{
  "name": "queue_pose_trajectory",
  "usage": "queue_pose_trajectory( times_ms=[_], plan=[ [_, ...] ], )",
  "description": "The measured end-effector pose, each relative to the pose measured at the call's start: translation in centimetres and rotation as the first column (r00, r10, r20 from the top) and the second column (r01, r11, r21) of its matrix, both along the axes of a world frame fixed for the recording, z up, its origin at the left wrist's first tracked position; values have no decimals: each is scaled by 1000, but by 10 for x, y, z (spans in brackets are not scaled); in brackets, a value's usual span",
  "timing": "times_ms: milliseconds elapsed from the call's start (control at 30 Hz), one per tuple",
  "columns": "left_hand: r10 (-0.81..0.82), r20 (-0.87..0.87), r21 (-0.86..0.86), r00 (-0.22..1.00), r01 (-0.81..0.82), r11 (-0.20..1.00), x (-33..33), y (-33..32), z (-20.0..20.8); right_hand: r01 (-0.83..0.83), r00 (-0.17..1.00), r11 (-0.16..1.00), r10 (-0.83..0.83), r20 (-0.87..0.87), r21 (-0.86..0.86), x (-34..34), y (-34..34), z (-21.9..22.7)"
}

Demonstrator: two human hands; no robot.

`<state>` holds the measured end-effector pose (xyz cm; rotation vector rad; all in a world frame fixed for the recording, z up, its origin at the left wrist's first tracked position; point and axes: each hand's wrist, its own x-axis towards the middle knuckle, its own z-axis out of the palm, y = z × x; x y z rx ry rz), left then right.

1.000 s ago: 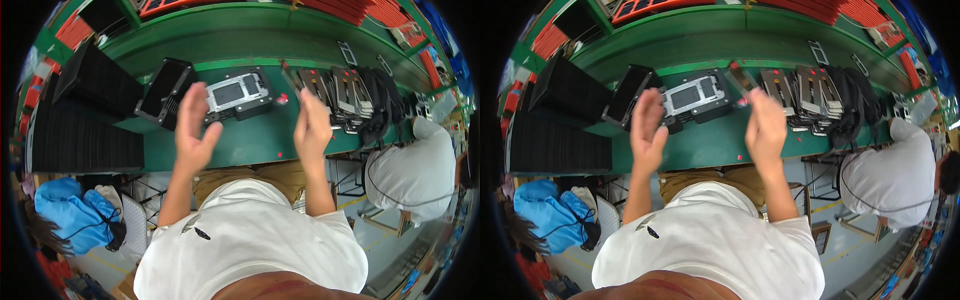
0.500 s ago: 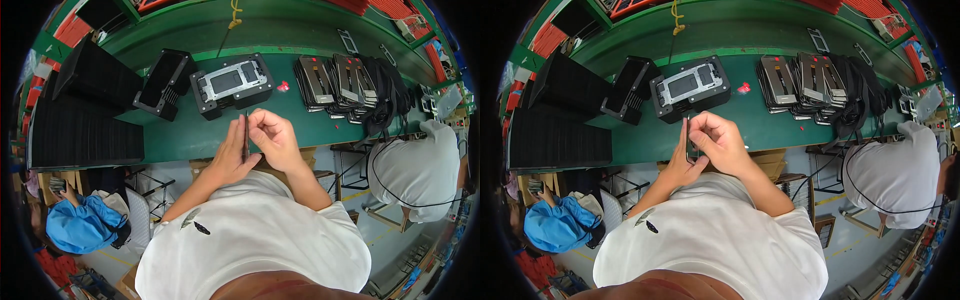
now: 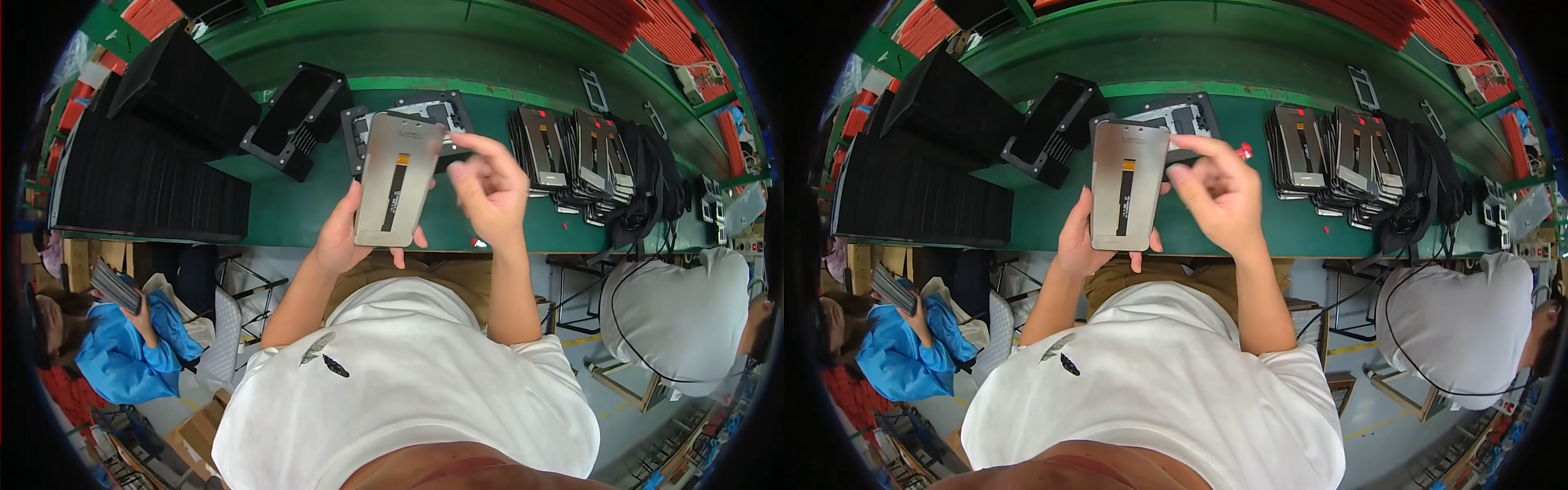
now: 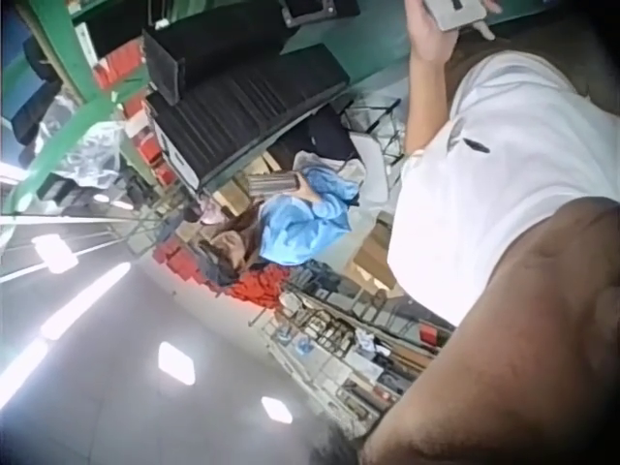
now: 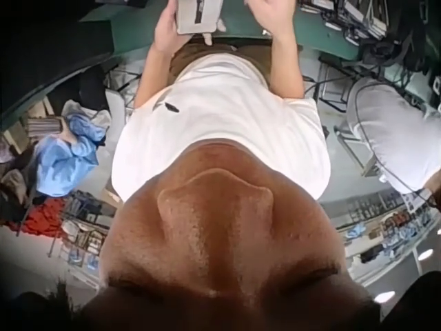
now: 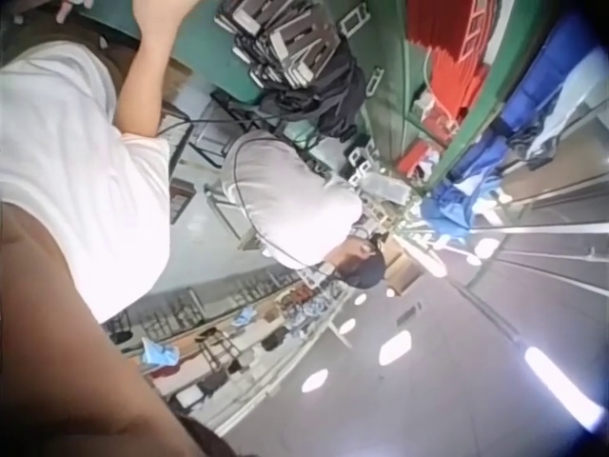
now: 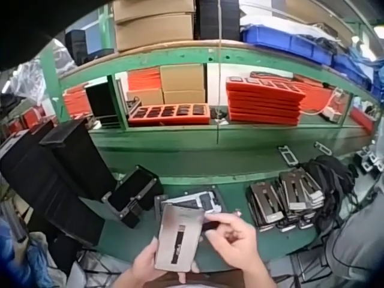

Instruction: Assembling, inspecting, and organizing plastic housings and metal components at a factory workstation.

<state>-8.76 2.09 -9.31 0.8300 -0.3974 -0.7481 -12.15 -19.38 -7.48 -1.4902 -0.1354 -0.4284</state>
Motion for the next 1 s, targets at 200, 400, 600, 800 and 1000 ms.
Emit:
queue_pose_trajectory(
  times_ms=[200,400,600,800,1000],
  plan=[
    [-63,111,40,992,59,997,21,4,12,-697,660,717,641,-392,-1,2,-15,23],
    [-66,885,358,461,-583,729,80,7,36,39,974,992,-65,-217,-121,48,-67,-19],
    [-245,932,361,266,-741,566,101,-23,14,76,916,995,-48,-399,56,85,-66,-33],
    [-252,939,338,236,-779,529,102,-39,7,34,861,998,2,-509,61,85,-68,-29],
    [-263,946,311,191,-765,564,97,-36,13,-96,857,995,81,-508,-4,77,-72,-43]
  ],
)
